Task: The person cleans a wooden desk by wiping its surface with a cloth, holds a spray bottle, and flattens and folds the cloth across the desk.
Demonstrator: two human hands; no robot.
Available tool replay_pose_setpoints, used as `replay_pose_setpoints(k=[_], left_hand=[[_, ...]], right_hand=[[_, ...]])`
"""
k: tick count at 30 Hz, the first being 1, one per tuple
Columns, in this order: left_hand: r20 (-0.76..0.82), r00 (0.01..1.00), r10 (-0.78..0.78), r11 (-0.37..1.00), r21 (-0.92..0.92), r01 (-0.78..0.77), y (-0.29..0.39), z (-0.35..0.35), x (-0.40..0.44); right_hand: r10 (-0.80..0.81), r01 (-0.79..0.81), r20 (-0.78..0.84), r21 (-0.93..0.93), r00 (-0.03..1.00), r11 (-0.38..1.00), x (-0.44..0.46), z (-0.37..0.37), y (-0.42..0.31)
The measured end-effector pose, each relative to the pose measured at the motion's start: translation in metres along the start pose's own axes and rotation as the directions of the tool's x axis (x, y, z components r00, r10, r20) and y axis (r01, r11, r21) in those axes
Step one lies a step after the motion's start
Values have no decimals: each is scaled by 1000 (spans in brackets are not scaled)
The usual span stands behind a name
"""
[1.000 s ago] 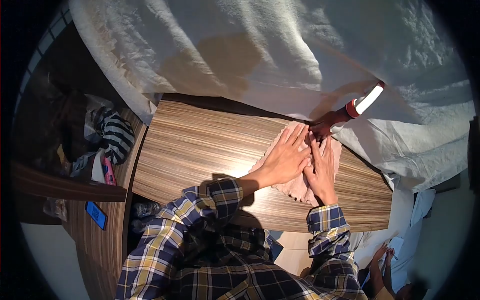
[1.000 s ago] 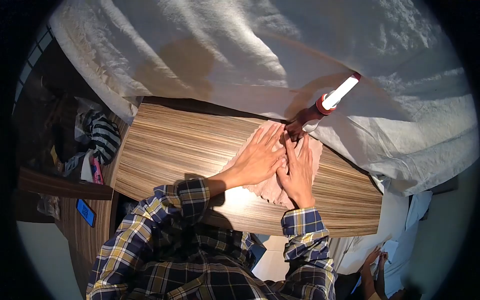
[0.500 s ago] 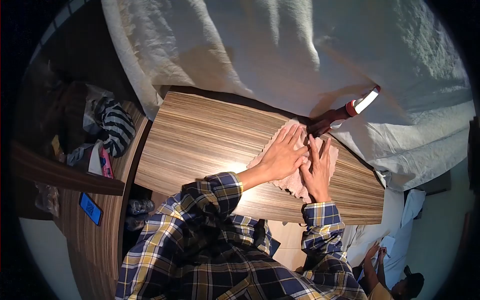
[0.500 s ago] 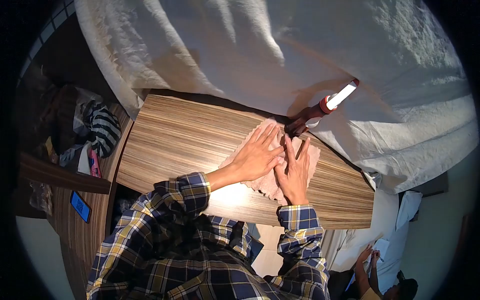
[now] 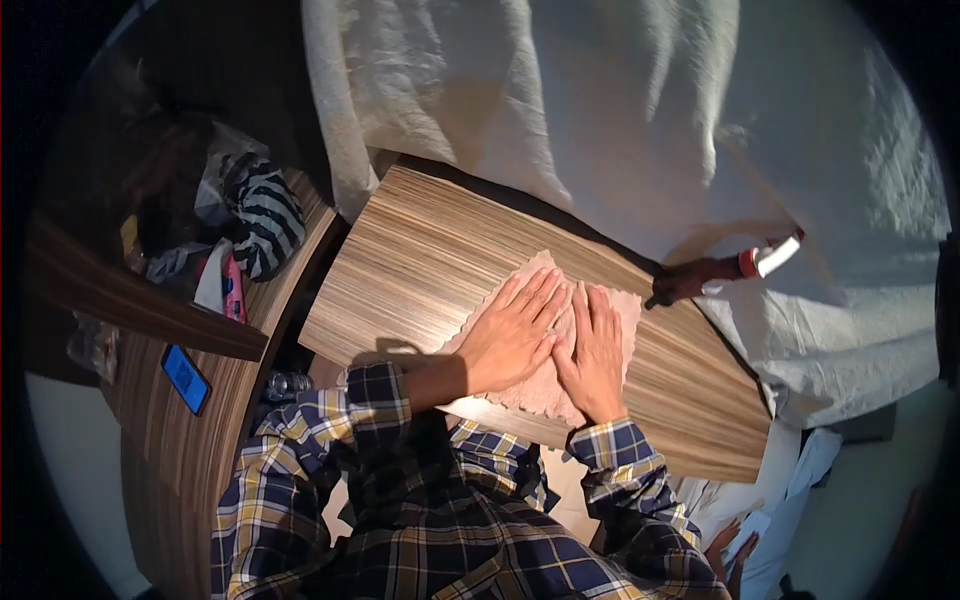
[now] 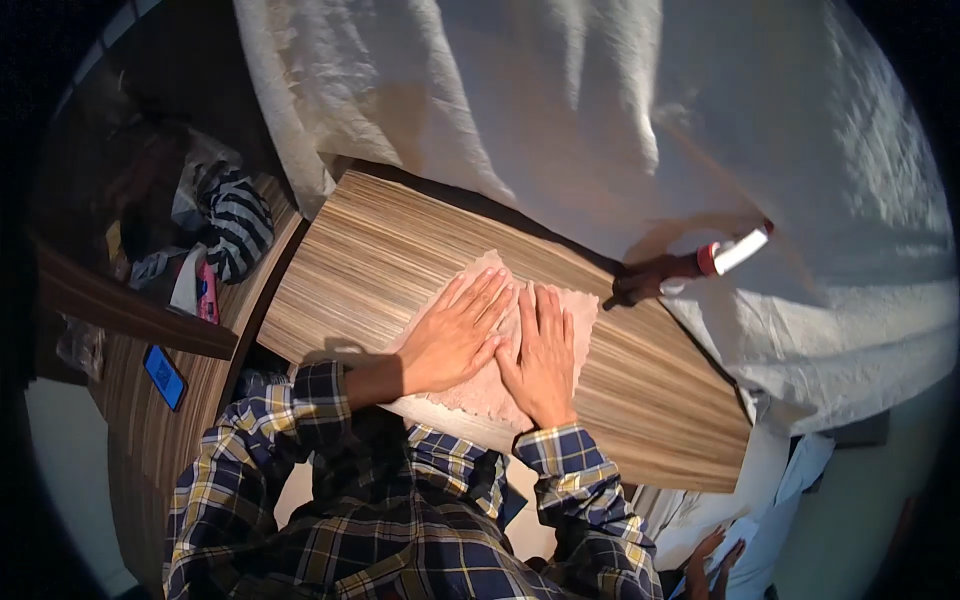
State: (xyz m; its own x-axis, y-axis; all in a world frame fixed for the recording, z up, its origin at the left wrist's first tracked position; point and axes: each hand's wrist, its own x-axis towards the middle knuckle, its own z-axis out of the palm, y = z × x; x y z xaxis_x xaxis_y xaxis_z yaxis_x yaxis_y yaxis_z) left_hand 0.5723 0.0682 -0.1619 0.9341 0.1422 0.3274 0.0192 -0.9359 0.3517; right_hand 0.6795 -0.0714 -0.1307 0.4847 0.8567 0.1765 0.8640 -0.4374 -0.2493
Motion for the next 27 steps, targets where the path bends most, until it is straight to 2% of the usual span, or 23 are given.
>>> replay_pose_setpoints(k=[2,3,7,8,9,10,12,13,15,16,17,18,19,21,22,23,24,26,27], left_hand=[[-84,996,-35,999,14,36,-16,6,17],[-151,987,-48,998,23,52,-26,11,28],[-203,970,-135,985,83,155,-62,7,75],[39,974,-222,975,8,222,-67,-13,85],[282,919,-274,952,-55,301,-69,-26,88],[266,920,-288,949,-52,311,-71,-27,85],[142,946,-291,957,27,290,-77,-24,73],[139,944,-300,954,27,299,-81,-21,65],[-127,963,-239,957,136,256,-87,-15,40],[-123,962,-245,955,138,261,-91,-13,26],[-234,950,-204,961,139,241,-95,-11,12],[-342,926,-161,965,142,220,-95,-17,-1],[-173,950,-260,951,126,284,-97,-23,-15],[-200,942,-269,945,132,298,-98,-33,-43],[-227,935,-272,943,133,306,-100,-36,-54],[-224,931,-290,943,99,318,-103,-41,-63],[-235,927,-293,940,105,323,-106,-44,-67],[-235,902,-363,880,232,415,-109,-51,-70],[-223,904,-365,884,222,412,-115,-53,-66]], right_hand=[[-25,25,15,38,1000,999,33,5,10],[-53,54,-34,25,998,998,49,10,16],[-99,103,-100,30,990,994,115,23,30],[16,-16,31,2,999,1000,128,24,28],[137,-132,155,-46,978,990,136,24,25],[117,-111,151,-49,982,993,139,30,20],[99,-108,-100,-94,990,990,135,45,5],[48,-59,-118,-89,992,994,132,49,0],[-14,17,-198,15,980,1000,122,51,-23],[-35,47,-223,51,974,998,117,49,-37],[-92,97,-324,0,942,995,112,62,-42],[-99,134,-292,101,951,986,104,52,-58],[-160,192,-283,91,946,977,99,55,-64],[-226,258,-276,86,934,962,91,53,-78],[-253,266,-87,188,963,946,88,46,-86],[-293,255,101,283,951,924,88,42,-92],[-305,268,96,283,947,921,87,45,-94],[-336,333,22,80,942,939,87,52,-95],[-330,325,61,76,942,943,93,53,-95]])
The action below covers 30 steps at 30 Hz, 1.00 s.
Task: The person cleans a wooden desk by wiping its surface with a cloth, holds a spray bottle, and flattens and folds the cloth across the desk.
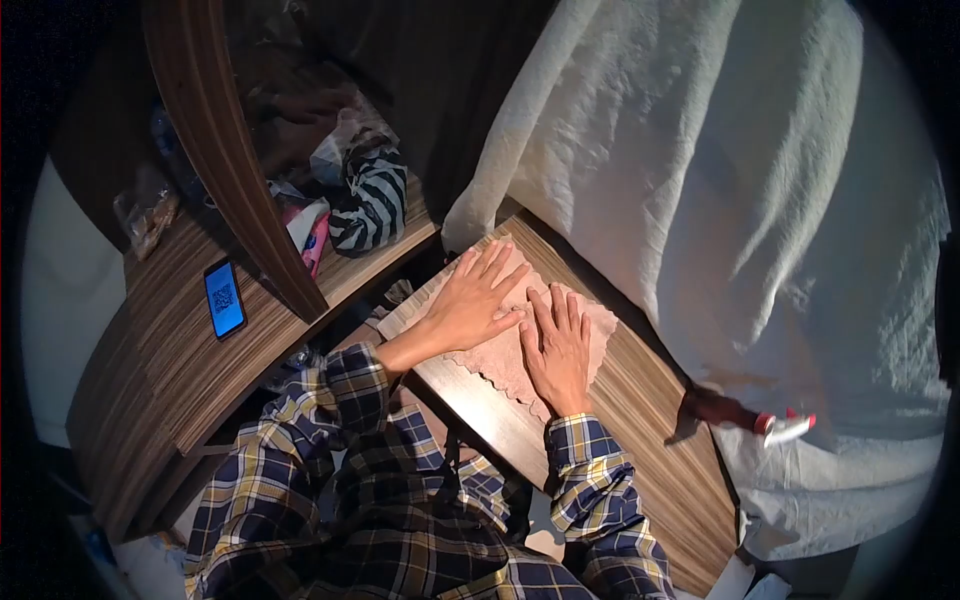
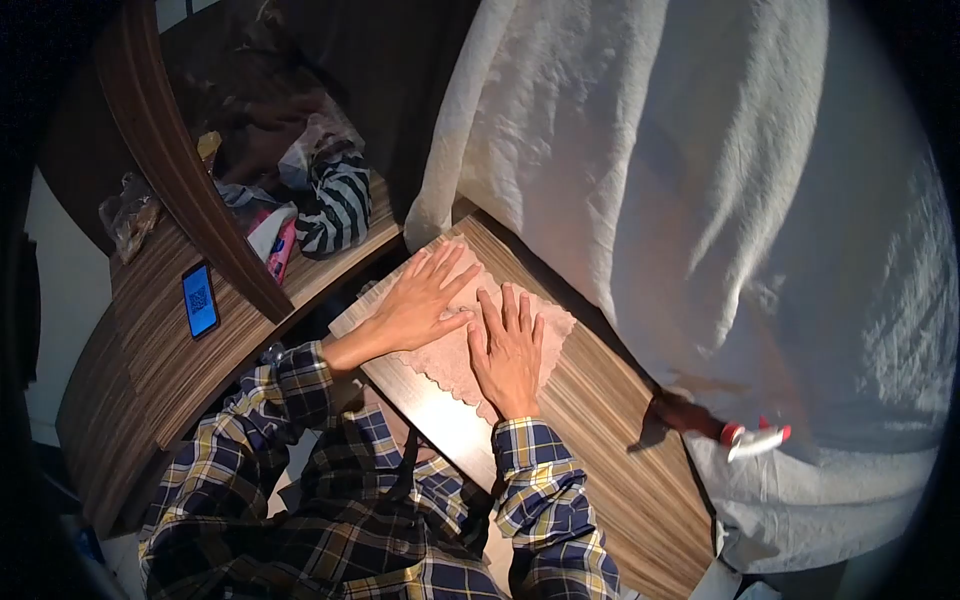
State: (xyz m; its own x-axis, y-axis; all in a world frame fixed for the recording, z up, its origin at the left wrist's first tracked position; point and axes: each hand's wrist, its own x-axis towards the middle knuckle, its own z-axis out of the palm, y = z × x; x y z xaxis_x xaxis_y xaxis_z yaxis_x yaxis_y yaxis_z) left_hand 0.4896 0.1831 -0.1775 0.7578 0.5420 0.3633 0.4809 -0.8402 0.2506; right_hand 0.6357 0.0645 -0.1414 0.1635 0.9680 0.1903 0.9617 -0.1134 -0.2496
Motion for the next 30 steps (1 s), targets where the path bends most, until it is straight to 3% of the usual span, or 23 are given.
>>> replay_pose_setpoints(k=[5,7,8,9,11,13,15,19,21,22,25,27,30], left_hand=[[-90,996,-18,999,-36,15,-9,14,39],[-128,992,-16,998,51,22,-12,23,59],[63,998,25,986,161,-34,-6,-2,72],[-116,990,80,986,158,-61,-3,0,76],[-70,997,37,997,64,-33,-4,-4,90],[-63,998,18,995,96,-12,-8,8,97],[-87,995,50,998,38,-47,-8,9,95],[-104,993,52,995,89,-43,-8,9,81],[-128,991,45,989,145,-26,-19,19,75],[-68,998,7,987,159,3,-28,21,73],[-105,994,-1,996,88,11,-26,21,70],[-116,993,13,994,112,0,-19,24,74],[-87,996,18,977,213,1,-15,16,69]], right_hand=[[-36,35,-69,-25,997,999,33,-4,16],[7,-4,-88,37,996,999,46,-6,19],[59,-51,-97,89,994,995,49,-8,24],[79,-65,-112,123,991,990,50,-13,26],[82,-64,-182,103,980,993,54,-11,29],[93,-85,-243,44,965,995,54,-12,31],[129,-113,-147,115,981,987,52,-16,30],[89,-59,-215,140,972,988,49,-15,24],[-11,60,-289,163,957,985,45,-1,23],[-79,104,-247,90,966,990,36,-5,23],[-152,152,-198,-17,968,988,-14,-57,39],[3,35,-201,183,980,982,-39,-76,46],[47,25,-258,270,965,963,-31,-61,42]])
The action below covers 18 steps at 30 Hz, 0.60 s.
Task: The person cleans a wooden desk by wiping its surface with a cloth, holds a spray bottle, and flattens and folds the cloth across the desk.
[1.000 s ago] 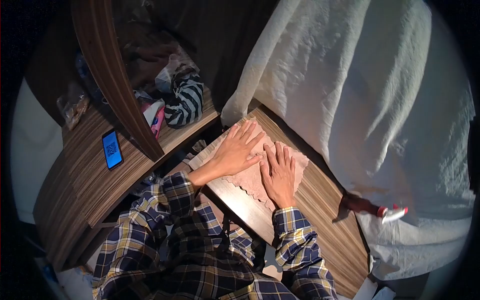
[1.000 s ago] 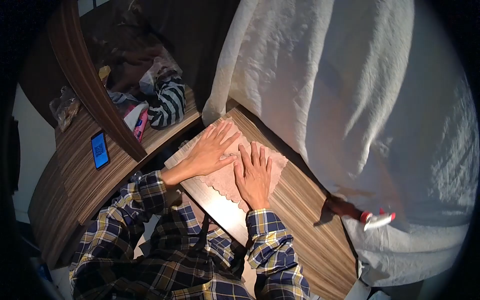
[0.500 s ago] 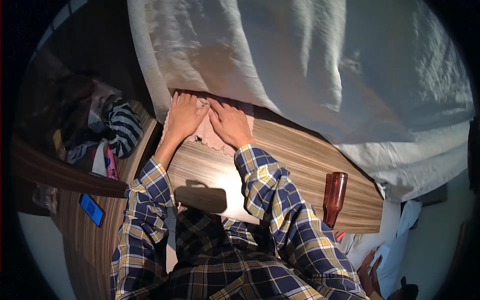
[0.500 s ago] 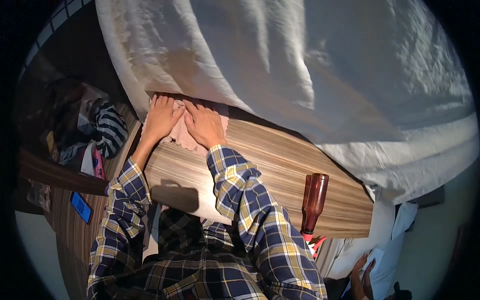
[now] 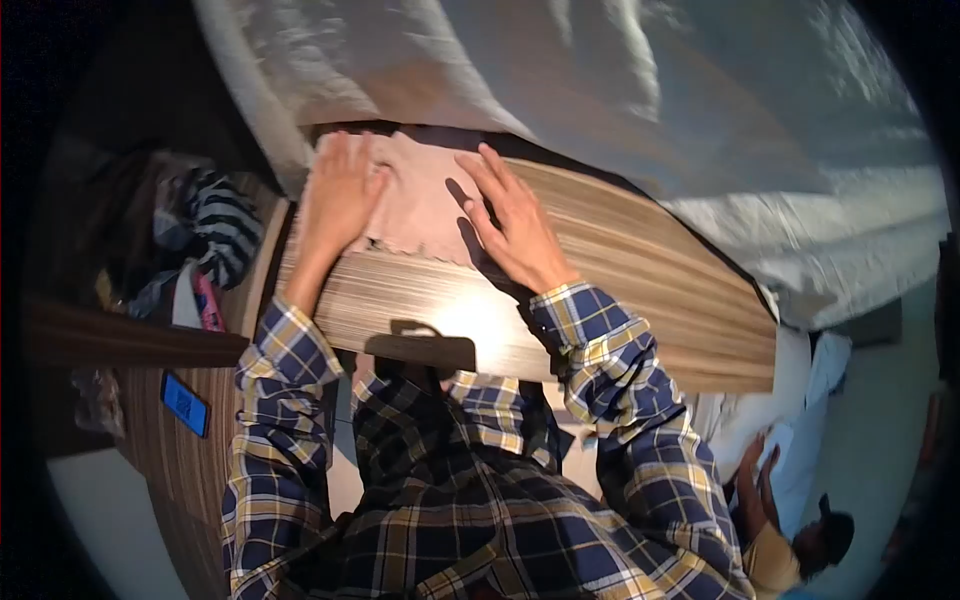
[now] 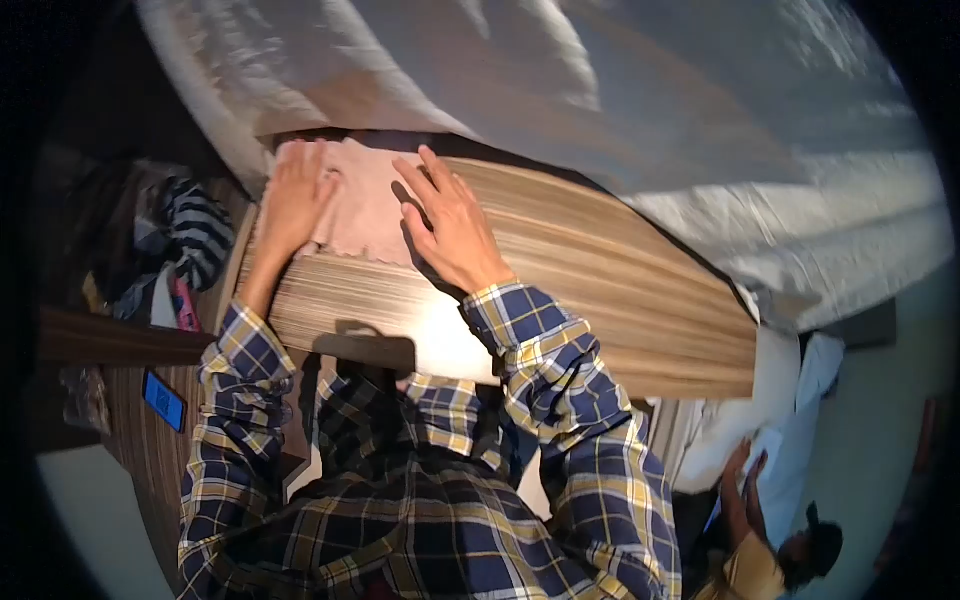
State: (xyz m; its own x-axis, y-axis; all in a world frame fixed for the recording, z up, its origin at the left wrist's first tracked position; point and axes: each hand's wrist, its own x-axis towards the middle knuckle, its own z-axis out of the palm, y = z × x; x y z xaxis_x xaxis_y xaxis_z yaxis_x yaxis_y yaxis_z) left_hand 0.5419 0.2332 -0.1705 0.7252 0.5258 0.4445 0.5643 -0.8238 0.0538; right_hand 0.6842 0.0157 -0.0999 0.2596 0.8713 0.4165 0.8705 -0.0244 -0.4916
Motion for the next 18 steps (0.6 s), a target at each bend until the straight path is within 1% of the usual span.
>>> replay_pose_setpoints(k=[1,2,4,5,6,7,8,9,10,11,13,14,15,16,17,18], left_hand=[[31,999,14,999,36,-15,4,-5,0],[37,999,-22,998,64,19,6,-7,-3],[60,998,24,998,-65,-20,9,-4,-10],[73,997,-21,999,-39,24,7,-3,-13],[100,995,-10,995,-96,20,5,-4,-16],[113,991,67,982,-182,-45,16,-6,-26],[141,990,13,989,-150,9,14,-1,-26],[166,986,12,991,-133,11,16,-6,-26],[178,984,12,993,-118,9,18,-11,-24],[152,988,-13,995,-95,27,20,-14,-21],[119,993,3,980,-200,21,23,-18,-13],[-126,990,62,988,-132,-78,24,-11,-12],[-182,982,54,991,-109,-74,23,-26,-2],[-21,998,56,989,-137,-58,24,-40,8],[145,987,61,985,-168,-36,24,-53,15],[-44,994,101,977,-185,-108,22,-36,20]], right_hand=[[-27,27,12,29,1000,999,9,16,1],[-56,54,30,59,998,997,18,32,3],[-83,79,158,31,984,996,41,65,10],[-117,107,184,66,976,992,54,79,16],[-147,155,181,-35,972,987,69,90,23],[-133,157,141,-175,981,972,60,90,26],[-102,137,205,-169,974,976,73,102,34],[-140,173,208,-151,968,973,78,101,35],[-113,145,221,-135,969,980,80,97,33],[-85,115,230,-123,969,986,80,91,30],[-26,48,193,-109,981,993,76,77,22],[115,-102,266,-63,957,993,75,63,11],[232,-241,358,-20,905,970,82,51,0],[220,-212,258,-57,941,976,83,51,0],[206,-193,160,-97,965,976,85,60,11],[134,-116,66,-223,989,968,88,63,20]])
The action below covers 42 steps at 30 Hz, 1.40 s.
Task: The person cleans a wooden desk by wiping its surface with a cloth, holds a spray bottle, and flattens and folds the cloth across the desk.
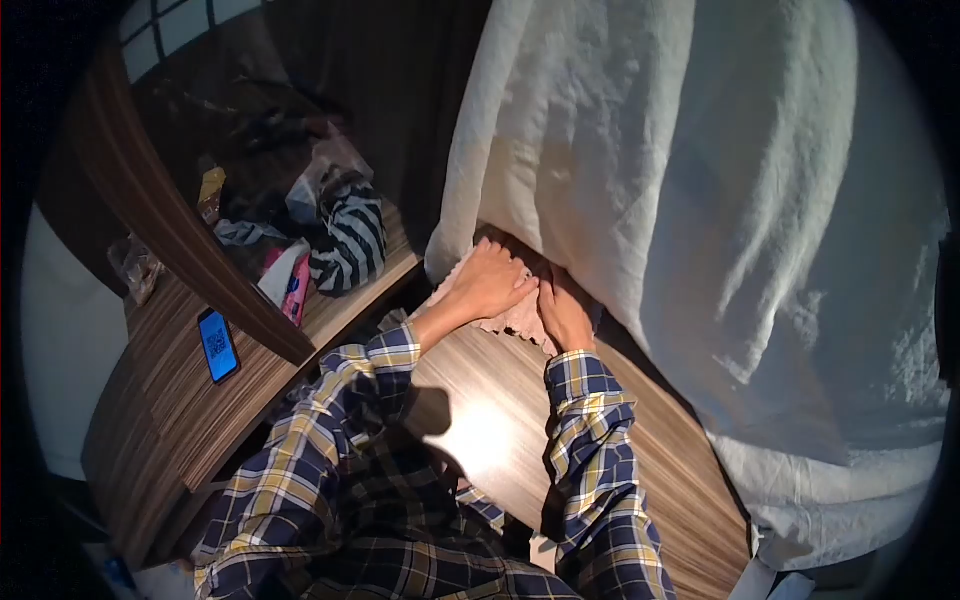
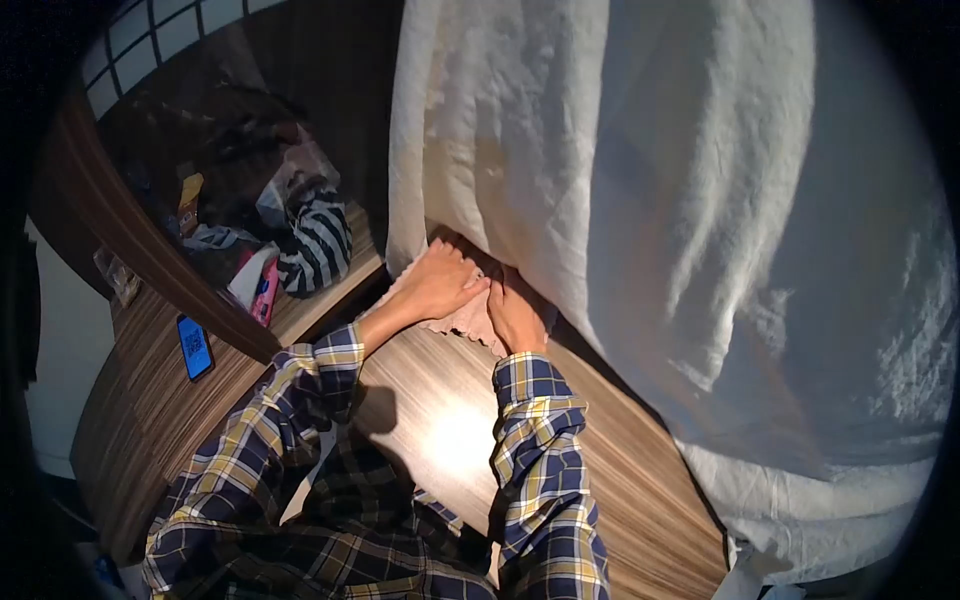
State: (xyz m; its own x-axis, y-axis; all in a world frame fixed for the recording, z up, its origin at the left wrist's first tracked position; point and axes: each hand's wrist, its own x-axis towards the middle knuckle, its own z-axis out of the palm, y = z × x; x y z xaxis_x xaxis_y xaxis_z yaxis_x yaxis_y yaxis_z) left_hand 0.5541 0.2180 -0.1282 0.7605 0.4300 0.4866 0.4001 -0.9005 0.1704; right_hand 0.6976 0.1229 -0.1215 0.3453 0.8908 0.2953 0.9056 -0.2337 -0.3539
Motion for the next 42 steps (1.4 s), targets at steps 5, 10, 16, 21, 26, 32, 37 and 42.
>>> replay_pose_setpoints(k=[5,10,16,21,26,32,37,42], left_hand=[[221,970,-98,994,-33,108,8,-1,11],[115,993,-32,999,-3,32,0,19,-4],[226,971,-80,996,-25,88,-4,31,-40],[250,959,-132,991,0,137,7,13,-78],[271,943,-195,980,18,198,27,-33,-127],[140,918,-370,926,127,354,16,-21,-133],[26,914,-405,898,199,392,-3,1,-81],[45,843,-536,844,40,534,11,-14,-67]], right_hand=[[73,-73,27,-3,997,997,-6,-7,-6],[72,-70,-13,100,997,992,-16,0,-22],[-186,180,41,106,982,978,-28,29,-13],[-251,227,156,152,955,962,-67,42,-21],[-434,390,250,208,865,897,-108,20,-42],[-587,516,242,301,772,802,-65,30,-38],[-653,576,194,336,732,745,2,50,-9],[-600,548,211,257,772,796,10,16,-8]])
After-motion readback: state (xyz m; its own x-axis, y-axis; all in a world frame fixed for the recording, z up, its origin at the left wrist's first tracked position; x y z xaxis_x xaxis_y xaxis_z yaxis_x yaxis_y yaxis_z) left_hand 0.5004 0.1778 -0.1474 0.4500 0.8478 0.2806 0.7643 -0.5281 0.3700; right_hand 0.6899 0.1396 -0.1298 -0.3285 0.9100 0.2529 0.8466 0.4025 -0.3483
